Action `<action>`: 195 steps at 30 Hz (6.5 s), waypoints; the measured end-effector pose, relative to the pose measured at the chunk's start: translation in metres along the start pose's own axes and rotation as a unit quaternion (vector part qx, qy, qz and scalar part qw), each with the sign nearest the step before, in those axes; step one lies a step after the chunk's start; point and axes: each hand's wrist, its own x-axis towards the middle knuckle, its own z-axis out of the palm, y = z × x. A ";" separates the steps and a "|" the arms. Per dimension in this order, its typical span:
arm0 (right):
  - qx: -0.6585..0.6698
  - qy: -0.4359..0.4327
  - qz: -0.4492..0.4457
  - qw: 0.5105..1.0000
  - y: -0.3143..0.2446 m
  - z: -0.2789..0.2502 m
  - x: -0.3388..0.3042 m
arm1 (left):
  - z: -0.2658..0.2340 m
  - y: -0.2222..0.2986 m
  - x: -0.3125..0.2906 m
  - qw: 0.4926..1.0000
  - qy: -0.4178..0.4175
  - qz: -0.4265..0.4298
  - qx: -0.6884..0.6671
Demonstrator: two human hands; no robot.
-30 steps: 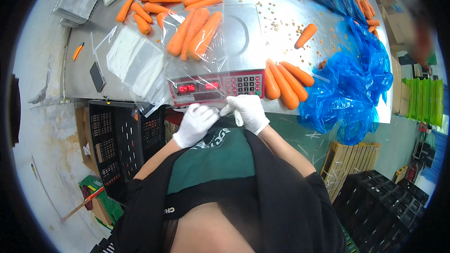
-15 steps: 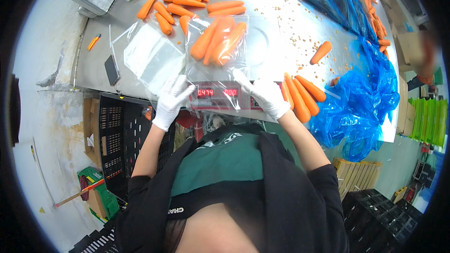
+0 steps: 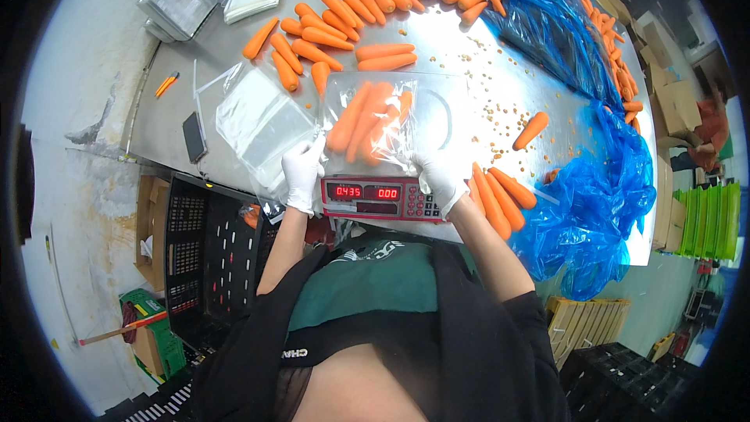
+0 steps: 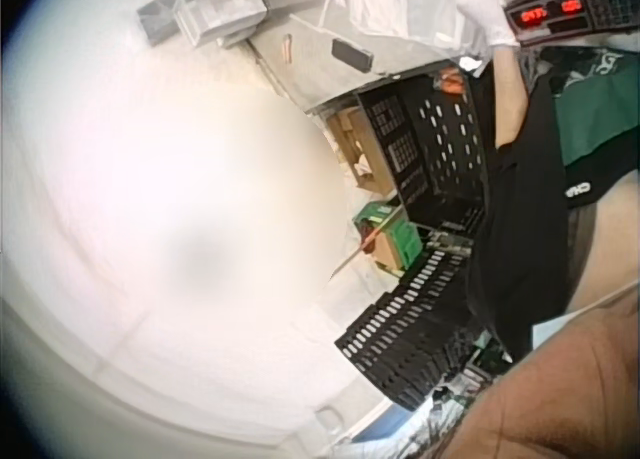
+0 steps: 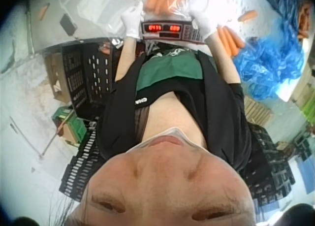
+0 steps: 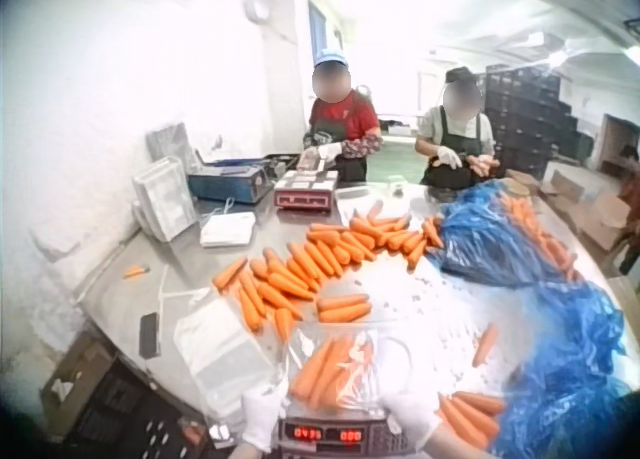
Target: The person weighs carrots on a digital scale, places them into plastic bags, and then puts the filled bags into a black crate.
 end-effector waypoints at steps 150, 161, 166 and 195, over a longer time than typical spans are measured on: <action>-0.462 -0.003 -0.420 0.781 0.004 0.029 0.015 | 0.084 0.069 -0.031 0.869 -0.175 0.458 0.064; -0.309 -0.034 -0.132 0.941 -0.055 0.037 -0.025 | 0.058 0.021 -0.033 0.946 -0.165 0.132 -0.247; -0.345 0.043 -0.171 0.922 -0.024 0.035 0.015 | 0.054 0.016 -0.054 0.935 -0.252 0.013 -0.248; 0.062 -0.213 -0.038 0.974 -0.113 0.002 0.003 | -0.044 0.080 0.042 0.923 -0.250 0.014 -0.293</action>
